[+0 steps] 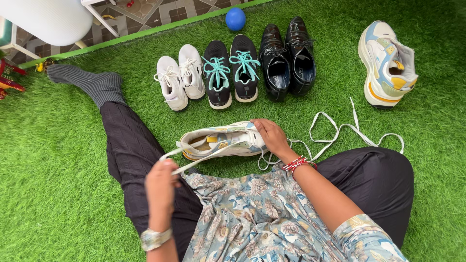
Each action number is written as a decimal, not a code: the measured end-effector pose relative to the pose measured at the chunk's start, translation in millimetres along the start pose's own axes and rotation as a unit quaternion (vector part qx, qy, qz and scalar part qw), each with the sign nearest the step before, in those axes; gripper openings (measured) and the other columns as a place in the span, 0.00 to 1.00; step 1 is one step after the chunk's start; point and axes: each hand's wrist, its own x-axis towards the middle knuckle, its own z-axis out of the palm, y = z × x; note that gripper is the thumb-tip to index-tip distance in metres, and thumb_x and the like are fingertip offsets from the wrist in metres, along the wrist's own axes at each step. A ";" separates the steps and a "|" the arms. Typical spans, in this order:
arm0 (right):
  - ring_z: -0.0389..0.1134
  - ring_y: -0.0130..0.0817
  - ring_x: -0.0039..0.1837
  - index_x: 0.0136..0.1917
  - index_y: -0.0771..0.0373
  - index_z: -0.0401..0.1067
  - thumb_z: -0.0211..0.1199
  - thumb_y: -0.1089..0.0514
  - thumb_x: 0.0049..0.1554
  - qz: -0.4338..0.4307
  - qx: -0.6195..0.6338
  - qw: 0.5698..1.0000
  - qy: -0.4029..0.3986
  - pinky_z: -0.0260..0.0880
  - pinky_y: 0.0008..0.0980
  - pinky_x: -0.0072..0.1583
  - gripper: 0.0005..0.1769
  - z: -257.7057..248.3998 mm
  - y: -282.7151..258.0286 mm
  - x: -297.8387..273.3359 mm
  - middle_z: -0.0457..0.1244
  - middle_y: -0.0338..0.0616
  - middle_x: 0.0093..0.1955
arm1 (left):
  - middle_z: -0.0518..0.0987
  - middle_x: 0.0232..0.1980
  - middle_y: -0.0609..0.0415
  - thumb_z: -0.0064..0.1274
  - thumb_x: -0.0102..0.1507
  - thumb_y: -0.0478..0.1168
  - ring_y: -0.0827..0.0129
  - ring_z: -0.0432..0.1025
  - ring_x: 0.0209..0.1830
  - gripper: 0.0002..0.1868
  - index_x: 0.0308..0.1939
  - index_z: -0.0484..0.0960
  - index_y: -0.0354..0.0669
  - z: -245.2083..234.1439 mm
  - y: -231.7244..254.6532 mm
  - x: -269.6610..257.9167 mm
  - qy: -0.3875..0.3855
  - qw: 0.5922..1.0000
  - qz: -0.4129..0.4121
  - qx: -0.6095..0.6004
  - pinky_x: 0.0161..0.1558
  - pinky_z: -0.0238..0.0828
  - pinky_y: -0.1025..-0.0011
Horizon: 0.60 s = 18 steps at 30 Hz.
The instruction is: The person sits on artificial turf and threads a white shoelace through the eyelets of a white sneaker. They pull the lace through each eyelet, adjust the tension, and continue lacing the shoe from the bottom toward the top.
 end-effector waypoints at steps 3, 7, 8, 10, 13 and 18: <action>0.68 0.45 0.64 0.62 0.57 0.77 0.41 0.35 0.67 -0.022 -0.008 1.000 0.003 0.65 0.41 0.65 0.32 -1.5 -2.0 0.3 0.69 0.45 0.62 | 0.67 0.23 0.65 0.48 0.71 0.44 0.83 0.58 0.19 0.14 0.36 0.80 0.40 -37.8 14.1 -1.2 -0.004 0.993 0.016 -0.115 0.24 0.61 0.79; 0.68 0.44 0.63 0.63 0.57 0.76 0.43 0.36 0.66 -0.021 -0.014 1.000 -0.009 0.66 0.41 0.65 0.31 -2.8 -4.0 -0.8 0.69 0.45 0.61 | 0.64 0.22 0.66 0.48 0.72 0.44 0.83 0.57 0.20 0.15 0.34 0.78 0.39 -64.8 25.8 4.5 -0.017 0.991 0.040 -0.129 0.24 0.59 0.79; 0.69 0.44 0.63 0.64 0.56 0.75 0.44 0.36 0.66 -0.017 -0.015 1.000 -0.015 0.67 0.40 0.64 0.31 -2.5 -3.1 -1.3 0.69 0.45 0.61 | 0.64 0.21 0.66 0.48 0.72 0.44 0.83 0.58 0.20 0.15 0.34 0.78 0.39 -66.4 27.9 9.5 -0.016 0.992 0.043 -0.118 0.24 0.59 0.79; 0.67 0.45 0.65 0.64 0.56 0.75 0.45 0.37 0.66 -0.009 -0.009 1.000 -0.020 0.65 0.41 0.65 0.29 -0.9 1.0 -0.8 0.68 0.45 0.63 | 0.63 0.22 0.66 0.49 0.72 0.43 0.83 0.56 0.20 0.15 0.34 0.77 0.38 -68.2 33.8 23.0 -0.005 0.992 0.031 -0.126 0.23 0.54 0.79; 0.64 0.45 0.69 0.66 0.56 0.74 0.47 0.38 0.65 0.002 0.018 0.999 -0.045 0.61 0.42 0.69 0.28 0.1 13.0 2.6 0.66 0.46 0.66 | 0.64 0.23 0.66 0.50 0.73 0.42 0.84 0.55 0.21 0.15 0.33 0.77 0.38 -66.0 41.8 43.3 0.011 0.992 0.041 -0.119 0.22 0.51 0.80; 0.54 0.44 0.77 0.70 0.56 0.70 0.51 0.41 0.64 0.004 0.041 0.990 -0.132 0.50 0.43 0.75 0.28 -1.0 37.1 17.2 0.58 0.44 0.75 | 0.65 0.23 0.66 0.52 0.73 0.41 0.84 0.55 0.20 0.15 0.33 0.78 0.37 -63.5 49.9 67.7 0.028 0.983 0.077 -0.165 0.23 0.53 0.80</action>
